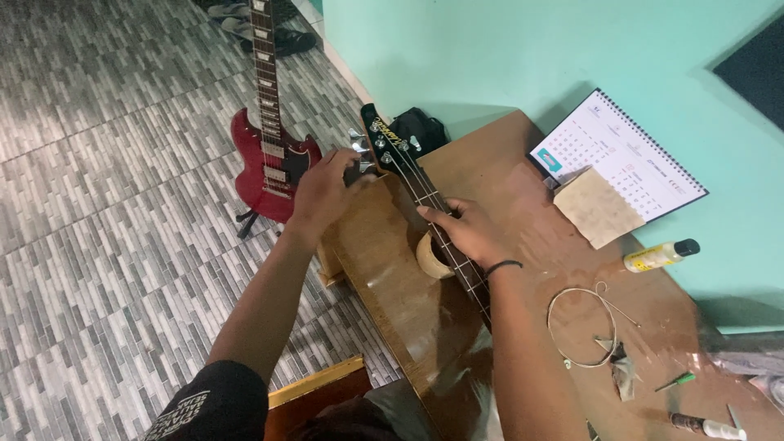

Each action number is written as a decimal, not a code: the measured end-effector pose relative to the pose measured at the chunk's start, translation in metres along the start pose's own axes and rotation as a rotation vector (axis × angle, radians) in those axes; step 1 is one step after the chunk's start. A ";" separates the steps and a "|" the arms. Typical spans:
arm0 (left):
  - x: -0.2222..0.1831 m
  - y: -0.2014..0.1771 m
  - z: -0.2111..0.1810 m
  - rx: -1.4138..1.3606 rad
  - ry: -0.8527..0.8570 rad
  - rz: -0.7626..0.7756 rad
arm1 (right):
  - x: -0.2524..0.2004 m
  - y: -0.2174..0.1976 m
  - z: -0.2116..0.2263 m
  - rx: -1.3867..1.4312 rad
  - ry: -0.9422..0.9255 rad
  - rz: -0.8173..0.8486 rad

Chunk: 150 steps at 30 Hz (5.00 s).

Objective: The person is installing a new string on an electric bass guitar, involving unwinding the string and threading it through the bridge and tuning machine.

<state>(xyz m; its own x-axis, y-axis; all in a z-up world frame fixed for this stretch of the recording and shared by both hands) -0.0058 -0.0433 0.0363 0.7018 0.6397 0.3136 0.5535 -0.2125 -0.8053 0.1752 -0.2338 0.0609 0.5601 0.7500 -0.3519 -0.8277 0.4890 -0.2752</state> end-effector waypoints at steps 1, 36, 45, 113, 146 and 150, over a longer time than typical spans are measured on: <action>0.004 0.003 0.006 0.000 0.005 0.002 | 0.000 -0.001 0.000 0.004 0.000 -0.004; 0.021 0.025 0.041 0.406 0.379 -0.366 | -0.017 -0.004 0.015 -0.059 -0.001 -0.033; 0.024 0.034 0.053 0.562 0.558 -0.304 | 0.004 -0.005 -0.014 -0.036 0.005 -0.044; 0.013 0.038 0.010 0.328 0.116 -0.286 | -0.011 -0.008 0.000 -0.145 -0.158 -0.068; -0.255 0.109 -0.376 0.238 1.146 0.576 | -0.432 -0.084 -0.200 -0.736 0.043 -0.774; -0.222 0.092 -0.397 -0.027 1.086 0.496 | -0.418 -0.078 -0.203 -0.799 0.129 -0.850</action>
<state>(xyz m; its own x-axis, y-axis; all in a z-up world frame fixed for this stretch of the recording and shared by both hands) 0.0670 -0.4981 0.0925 0.8470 -0.4726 0.2436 0.1153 -0.2839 -0.9519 0.0125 -0.6764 0.0477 0.9596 0.2440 0.1402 0.0452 0.3580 -0.9326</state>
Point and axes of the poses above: each hand's wrist, its own x-axis towards the middle knuckle, its own y-axis out of the palm, z = x × y, the point moved 2 cm from there along x, towards the middle knuckle, and after that the axes turned 12 degrees about x, right-handed, at the moved point
